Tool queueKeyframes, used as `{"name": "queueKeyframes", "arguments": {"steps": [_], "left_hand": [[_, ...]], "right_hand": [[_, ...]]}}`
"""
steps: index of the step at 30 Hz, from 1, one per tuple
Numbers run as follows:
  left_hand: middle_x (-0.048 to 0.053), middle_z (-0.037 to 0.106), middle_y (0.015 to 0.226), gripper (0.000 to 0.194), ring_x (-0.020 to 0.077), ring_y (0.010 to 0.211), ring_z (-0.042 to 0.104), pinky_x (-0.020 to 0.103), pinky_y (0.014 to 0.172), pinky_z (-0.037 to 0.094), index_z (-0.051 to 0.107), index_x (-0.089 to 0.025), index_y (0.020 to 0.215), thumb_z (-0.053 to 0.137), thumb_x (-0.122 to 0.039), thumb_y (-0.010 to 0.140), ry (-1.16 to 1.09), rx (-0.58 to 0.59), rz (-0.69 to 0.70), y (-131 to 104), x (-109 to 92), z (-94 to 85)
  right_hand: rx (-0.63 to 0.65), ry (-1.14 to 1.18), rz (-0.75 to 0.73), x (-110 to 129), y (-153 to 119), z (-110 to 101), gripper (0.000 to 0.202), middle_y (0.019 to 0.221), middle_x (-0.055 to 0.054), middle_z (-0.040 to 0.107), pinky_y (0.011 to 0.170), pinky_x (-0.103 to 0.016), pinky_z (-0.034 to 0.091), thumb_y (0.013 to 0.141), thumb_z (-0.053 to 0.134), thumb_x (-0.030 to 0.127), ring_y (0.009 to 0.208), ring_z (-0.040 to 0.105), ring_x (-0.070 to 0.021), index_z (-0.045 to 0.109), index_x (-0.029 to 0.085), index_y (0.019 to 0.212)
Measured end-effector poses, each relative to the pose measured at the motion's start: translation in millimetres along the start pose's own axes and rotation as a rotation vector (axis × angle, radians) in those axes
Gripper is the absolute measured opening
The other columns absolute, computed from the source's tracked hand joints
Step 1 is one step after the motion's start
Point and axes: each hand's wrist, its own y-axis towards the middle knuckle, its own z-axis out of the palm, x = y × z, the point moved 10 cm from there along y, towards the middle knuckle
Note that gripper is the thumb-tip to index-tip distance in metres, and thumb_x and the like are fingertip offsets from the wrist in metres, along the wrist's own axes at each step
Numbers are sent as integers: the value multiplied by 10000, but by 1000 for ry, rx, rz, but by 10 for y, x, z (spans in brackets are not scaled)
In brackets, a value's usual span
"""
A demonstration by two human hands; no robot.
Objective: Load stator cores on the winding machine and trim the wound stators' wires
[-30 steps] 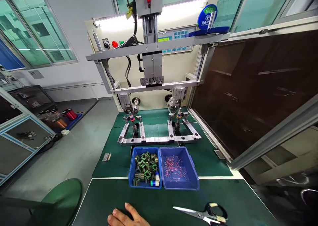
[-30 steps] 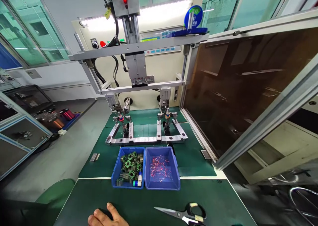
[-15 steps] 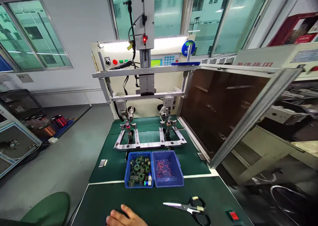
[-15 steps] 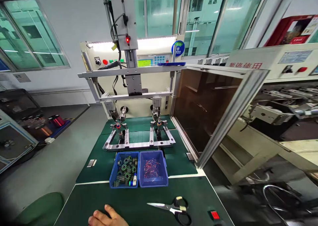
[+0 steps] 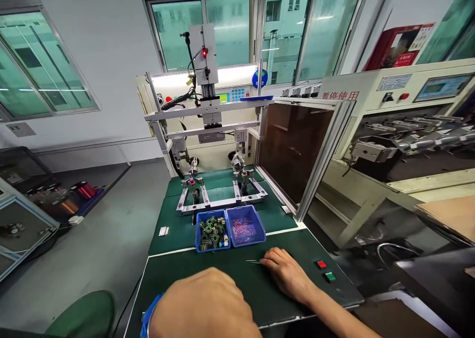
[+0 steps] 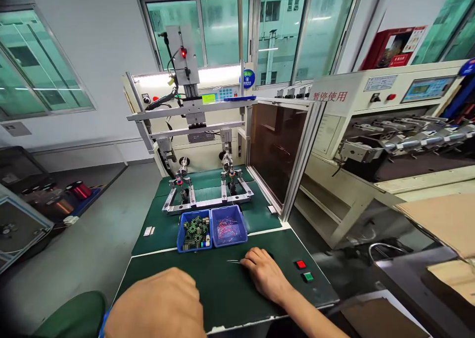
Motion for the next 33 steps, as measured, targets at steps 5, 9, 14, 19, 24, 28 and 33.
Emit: {"name": "queueKeyframes", "arguments": {"steps": [5,9,14,19,24,28,33], "left_hand": [[11,675,903,225,181,741,612,279,662,455,682,-249,1031,693,-370,842,-59,0,-374,-100,507,-529],[51,661,1002,310,175,783,585,262,674,467,648,-205,1106,709,-319,825,-237,-225,-628,-459,1411,-955],[79,650,895,313,140,636,571,222,551,466,579,-132,1087,722,-268,844,-526,-891,-924,-1069,2595,-1473],[136,638,949,261,135,611,606,235,572,520,501,-94,1086,549,-331,988,-624,-1166,-1045,-1154,3267,-1633],[161,628,947,484,200,735,669,296,654,576,468,-55,1191,413,-510,1033,-804,-1288,-1073,-991,3603,-1682],[116,631,935,572,194,753,666,288,642,581,503,-74,1177,486,-610,978,-875,-1332,-1062,-866,3725,-1727],[115,641,915,531,176,695,656,280,603,578,531,-74,1139,583,-567,948,-897,-1362,-1141,-889,3862,-1744]], "right_hand": [[-35,169,-6,-52,109,-313,303,964,-107,678,826,-413,468,937,417,163,936,586,-242,699,214,1035],[-133,484,122,-367,511,-637,194,908,-91,695,880,-431,472,885,565,313,926,590,-251,730,233,949],[-230,649,449,-1269,1257,-721,136,943,-56,698,926,-397,477,865,619,293,938,615,-219,715,202,897],[-216,900,881,-2042,1867,-421,299,908,-32,643,673,-305,541,976,532,413,731,619,-131,611,135,1052],[-150,1081,1091,-2121,2235,-223,427,933,-43,637,640,-292,545,982,475,529,727,618,-127,596,138,1105],[-151,1132,1199,-2084,2298,-196,455,940,-46,634,629,-287,540,975,469,557,722,613,-126,592,139,1108],[-146,1193,1260,-2056,2268,-188,456,896,-35,635,599,-271,537,969,479,563,688,610,-117,601,136,1077]]}}
